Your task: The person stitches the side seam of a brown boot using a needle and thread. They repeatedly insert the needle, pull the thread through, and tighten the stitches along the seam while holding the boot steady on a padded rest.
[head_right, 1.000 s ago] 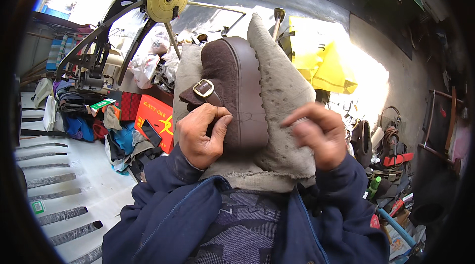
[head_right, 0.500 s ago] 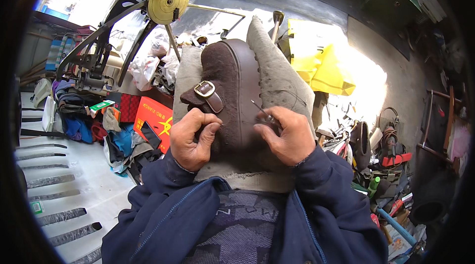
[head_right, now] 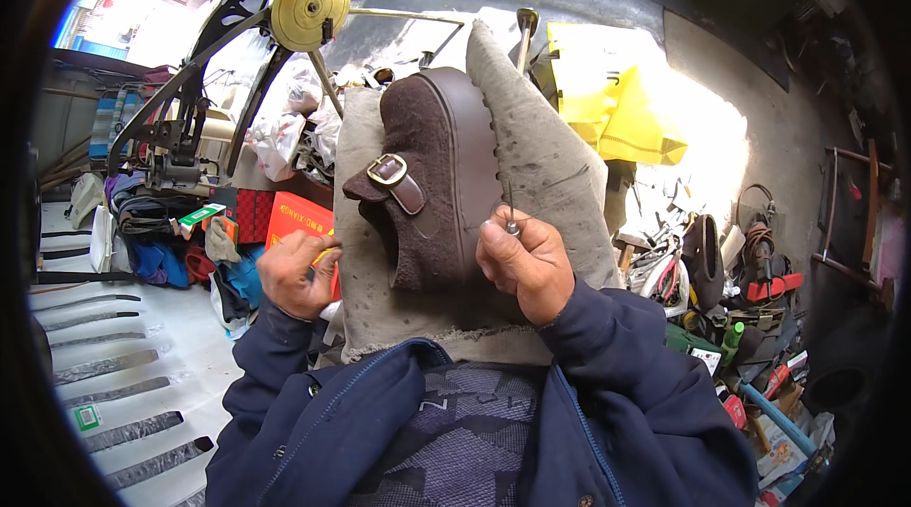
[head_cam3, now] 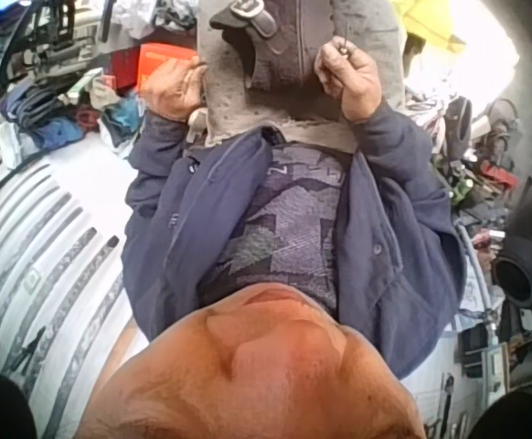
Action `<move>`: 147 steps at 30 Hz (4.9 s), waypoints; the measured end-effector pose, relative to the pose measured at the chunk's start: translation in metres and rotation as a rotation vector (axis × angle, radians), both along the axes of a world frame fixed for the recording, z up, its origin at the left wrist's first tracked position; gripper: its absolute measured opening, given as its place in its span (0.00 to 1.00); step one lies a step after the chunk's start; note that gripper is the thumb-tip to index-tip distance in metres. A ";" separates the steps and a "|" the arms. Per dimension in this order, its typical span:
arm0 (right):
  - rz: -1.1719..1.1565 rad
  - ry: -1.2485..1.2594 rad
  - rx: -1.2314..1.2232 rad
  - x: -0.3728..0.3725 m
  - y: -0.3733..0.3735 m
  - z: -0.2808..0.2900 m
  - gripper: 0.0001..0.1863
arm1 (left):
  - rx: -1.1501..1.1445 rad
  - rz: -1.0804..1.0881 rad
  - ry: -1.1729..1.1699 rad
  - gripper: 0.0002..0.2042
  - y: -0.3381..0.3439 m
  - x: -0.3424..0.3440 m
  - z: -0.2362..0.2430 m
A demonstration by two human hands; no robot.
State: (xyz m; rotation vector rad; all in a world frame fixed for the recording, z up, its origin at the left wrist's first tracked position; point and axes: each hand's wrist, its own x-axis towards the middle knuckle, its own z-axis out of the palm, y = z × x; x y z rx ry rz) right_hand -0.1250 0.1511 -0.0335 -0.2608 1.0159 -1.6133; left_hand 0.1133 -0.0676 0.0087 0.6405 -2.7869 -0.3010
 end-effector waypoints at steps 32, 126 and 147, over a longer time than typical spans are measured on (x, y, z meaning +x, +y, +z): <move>-0.126 0.084 0.073 0.013 -0.005 -0.009 0.14 | 1.693 0.509 1.063 0.20 0.005 0.054 -0.058; 0.426 1.081 -0.246 -0.067 0.012 -0.008 0.25 | 1.360 0.310 0.166 0.12 0.082 -0.085 -0.004; 0.434 0.968 -0.118 -0.064 -0.005 -0.014 0.09 | 1.226 0.314 0.156 0.16 0.087 -0.084 -0.011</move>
